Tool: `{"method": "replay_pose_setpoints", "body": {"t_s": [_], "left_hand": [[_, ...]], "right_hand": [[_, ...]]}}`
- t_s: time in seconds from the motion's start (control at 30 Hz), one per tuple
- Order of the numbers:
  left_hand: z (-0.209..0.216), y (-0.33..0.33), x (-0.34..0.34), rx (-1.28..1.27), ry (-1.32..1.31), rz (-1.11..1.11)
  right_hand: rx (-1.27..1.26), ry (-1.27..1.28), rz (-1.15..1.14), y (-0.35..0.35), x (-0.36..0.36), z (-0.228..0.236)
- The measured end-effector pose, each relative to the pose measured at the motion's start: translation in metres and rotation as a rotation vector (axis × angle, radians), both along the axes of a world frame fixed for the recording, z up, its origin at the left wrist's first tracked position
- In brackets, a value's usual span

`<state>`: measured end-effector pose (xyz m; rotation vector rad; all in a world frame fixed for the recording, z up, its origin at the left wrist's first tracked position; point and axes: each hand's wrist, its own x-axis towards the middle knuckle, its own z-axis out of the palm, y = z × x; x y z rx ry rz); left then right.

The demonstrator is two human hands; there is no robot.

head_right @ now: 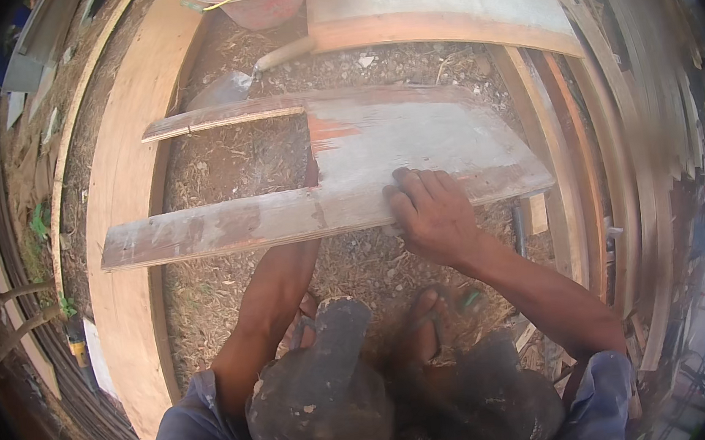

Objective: The person assembles wooden planks by aligning them, hammering nails to join them, and then uses an angle grinder to cut a larger curved wooden piece. The person handles nails, a hammer, and the angle grinder to complete the assembly and cutting steps.

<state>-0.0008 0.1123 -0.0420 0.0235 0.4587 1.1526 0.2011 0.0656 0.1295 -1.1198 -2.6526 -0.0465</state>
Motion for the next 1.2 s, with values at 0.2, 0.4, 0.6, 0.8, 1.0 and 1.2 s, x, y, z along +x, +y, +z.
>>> {"method": "replay_pose_setpoints", "body": {"t_s": [0.2, 0.4, 0.6, 0.8, 1.0, 1.2], "left_hand": [[-0.006, -0.013, 0.014, -0.025, 0.048, -0.053], [-0.011, -0.02, 0.033, -0.034, 0.06, -0.101], [-0.013, -0.022, 0.041, -0.026, 0.108, -0.147], [-0.007, -0.045, 0.041, 0.006, 0.174, -0.223], [-0.011, -0.097, 0.06, 0.166, 0.33, -0.455], [0.049, -0.137, 0.069, 0.17, 0.484, -0.433]], "right_hand": [[0.062, -0.008, -0.021, 0.0, 0.026, -0.019], [0.096, -0.067, 0.016, 0.014, 0.04, -0.023], [0.128, -0.109, 0.015, 0.009, 0.043, -0.042], [0.14, -0.142, 0.037, -0.003, 0.042, -0.059], [0.16, -0.151, 0.005, -0.016, 0.05, -0.079], [0.153, -0.101, -0.03, -0.03, 0.049, -0.101]]}}
